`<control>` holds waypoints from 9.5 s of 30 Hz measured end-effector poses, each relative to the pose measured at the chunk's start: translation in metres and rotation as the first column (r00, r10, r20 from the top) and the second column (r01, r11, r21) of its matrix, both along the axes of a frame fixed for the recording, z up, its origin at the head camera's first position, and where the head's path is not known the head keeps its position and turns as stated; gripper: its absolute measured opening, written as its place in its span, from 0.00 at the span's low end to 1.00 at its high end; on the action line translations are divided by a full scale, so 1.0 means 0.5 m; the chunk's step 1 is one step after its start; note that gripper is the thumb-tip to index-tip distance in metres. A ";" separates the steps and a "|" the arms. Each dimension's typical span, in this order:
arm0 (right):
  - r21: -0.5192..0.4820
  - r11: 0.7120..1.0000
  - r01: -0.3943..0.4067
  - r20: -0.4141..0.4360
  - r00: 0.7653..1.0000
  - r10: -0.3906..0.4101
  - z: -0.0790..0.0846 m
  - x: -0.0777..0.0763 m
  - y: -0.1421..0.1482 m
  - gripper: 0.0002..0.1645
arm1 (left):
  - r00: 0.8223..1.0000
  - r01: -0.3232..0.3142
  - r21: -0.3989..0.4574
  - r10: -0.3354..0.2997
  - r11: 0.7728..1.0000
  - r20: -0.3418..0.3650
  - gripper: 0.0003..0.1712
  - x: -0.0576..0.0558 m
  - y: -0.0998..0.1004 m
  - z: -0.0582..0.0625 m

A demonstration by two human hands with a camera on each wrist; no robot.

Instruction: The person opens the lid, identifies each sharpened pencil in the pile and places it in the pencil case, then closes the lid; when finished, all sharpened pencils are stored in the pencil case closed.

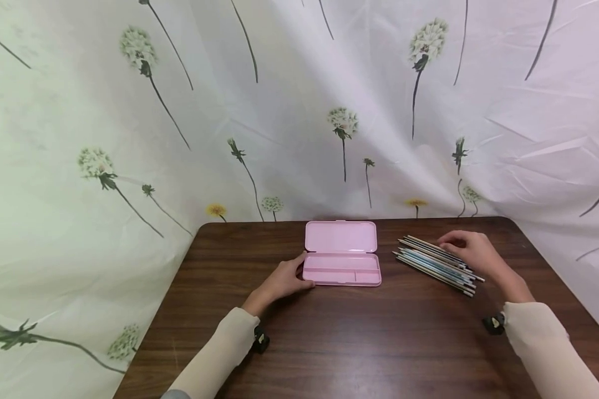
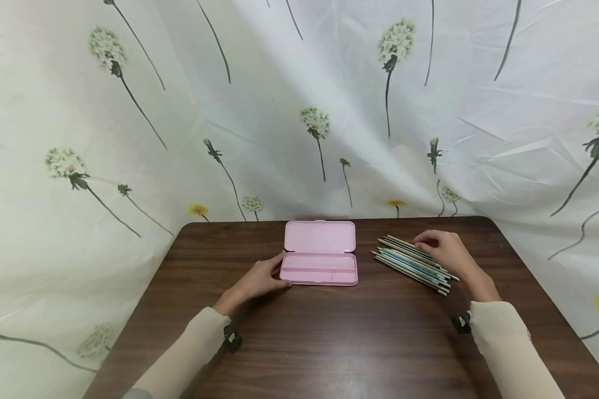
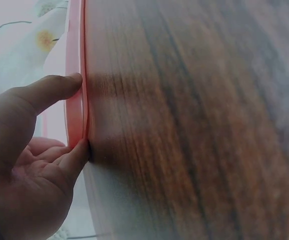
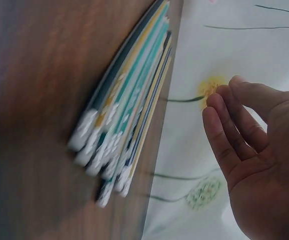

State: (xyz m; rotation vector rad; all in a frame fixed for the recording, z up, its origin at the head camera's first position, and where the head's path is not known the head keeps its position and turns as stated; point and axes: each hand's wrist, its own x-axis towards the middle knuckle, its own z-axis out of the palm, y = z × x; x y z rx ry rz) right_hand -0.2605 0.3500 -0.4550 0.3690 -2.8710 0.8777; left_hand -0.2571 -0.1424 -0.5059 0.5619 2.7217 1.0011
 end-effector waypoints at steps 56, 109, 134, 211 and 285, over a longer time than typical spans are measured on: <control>0.123 0.992 -0.002 -0.146 0.989 0.020 -0.105 0.084 0.023 0.05 | 1.000 0.003 0.028 -0.003 1.000 -0.003 0.53 0.003 -0.005 -0.005; -0.329 0.894 -0.303 -0.233 0.944 0.234 0.001 -0.023 -0.218 0.10 | 1.000 -0.009 0.033 0.009 0.999 -0.013 0.53 0.005 -0.003 -0.011; -0.377 0.861 -0.341 -0.098 0.939 0.329 -0.090 -0.037 -0.276 0.10 | 1.000 -0.010 0.032 0.010 0.999 -0.005 0.53 0.007 -0.003 -0.010; 0.080 0.997 -0.005 -0.104 0.994 0.014 -0.080 0.083 0.053 0.09 | 0.998 0.001 0.036 0.002 0.999 -0.060 0.53 0.014 0.002 -0.011; 0.022 0.993 -0.116 -0.399 0.910 0.115 -0.006 0.067 0.007 0.15 | 0.998 0.002 0.044 0.000 0.999 -0.061 0.51 0.023 0.005 0.001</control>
